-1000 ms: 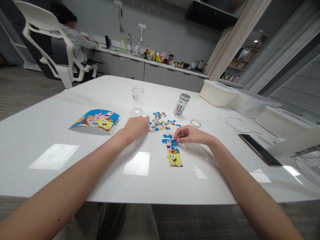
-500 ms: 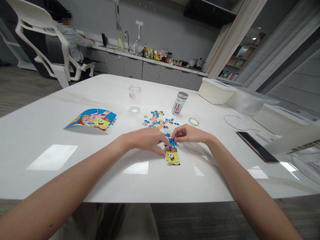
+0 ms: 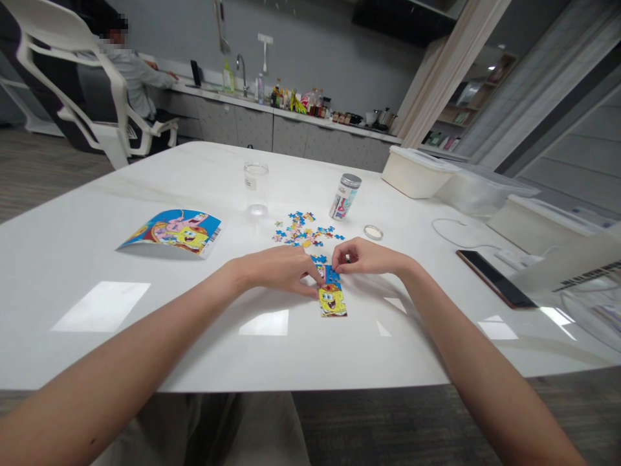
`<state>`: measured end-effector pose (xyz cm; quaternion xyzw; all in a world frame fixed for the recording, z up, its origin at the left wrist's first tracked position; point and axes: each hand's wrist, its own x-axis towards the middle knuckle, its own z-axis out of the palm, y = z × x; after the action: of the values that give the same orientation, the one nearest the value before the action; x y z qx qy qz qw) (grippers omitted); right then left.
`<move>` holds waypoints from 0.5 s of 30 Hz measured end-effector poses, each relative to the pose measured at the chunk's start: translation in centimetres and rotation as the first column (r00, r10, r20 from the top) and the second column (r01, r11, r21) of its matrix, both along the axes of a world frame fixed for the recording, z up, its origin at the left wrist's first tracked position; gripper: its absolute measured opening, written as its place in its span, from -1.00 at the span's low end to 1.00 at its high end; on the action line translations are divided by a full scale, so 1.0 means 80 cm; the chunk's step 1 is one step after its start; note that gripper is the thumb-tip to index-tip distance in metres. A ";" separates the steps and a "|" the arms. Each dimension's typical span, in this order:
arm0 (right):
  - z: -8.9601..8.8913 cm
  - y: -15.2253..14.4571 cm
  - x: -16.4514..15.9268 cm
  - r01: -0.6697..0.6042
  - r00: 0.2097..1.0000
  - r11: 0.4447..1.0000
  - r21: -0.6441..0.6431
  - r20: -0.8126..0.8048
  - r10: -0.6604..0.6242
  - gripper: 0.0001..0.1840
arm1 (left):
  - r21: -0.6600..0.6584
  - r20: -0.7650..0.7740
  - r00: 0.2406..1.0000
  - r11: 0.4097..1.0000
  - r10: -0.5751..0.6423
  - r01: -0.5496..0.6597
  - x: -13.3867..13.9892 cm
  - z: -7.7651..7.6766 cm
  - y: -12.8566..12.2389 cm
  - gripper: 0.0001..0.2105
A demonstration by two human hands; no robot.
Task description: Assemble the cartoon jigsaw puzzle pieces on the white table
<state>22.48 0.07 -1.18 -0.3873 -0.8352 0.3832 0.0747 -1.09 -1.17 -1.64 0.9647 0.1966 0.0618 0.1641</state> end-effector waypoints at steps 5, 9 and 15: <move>-0.002 0.001 0.002 -0.011 1.000 1.000 -0.018 0.013 0.011 -0.90 | -0.005 -0.001 1.000 1.000 0.009 -0.009 0.000 0.000 0.000 -0.76; -0.002 0.000 0.003 -0.018 0.999 1.000 -0.010 0.030 0.018 -0.91 | 0.002 0.002 1.000 1.000 0.007 -0.007 -0.001 -0.001 0.001 -0.76; -0.003 0.001 0.004 -0.034 0.999 0.999 -0.005 0.032 0.034 -0.90 | -0.008 0.007 1.000 1.000 0.008 -0.008 0.000 -0.002 0.000 -0.76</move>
<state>22.81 0.13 -1.39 -0.3792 -0.8419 0.3802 0.0540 -1.13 -1.16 -1.78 0.9630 0.2002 0.0650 0.1683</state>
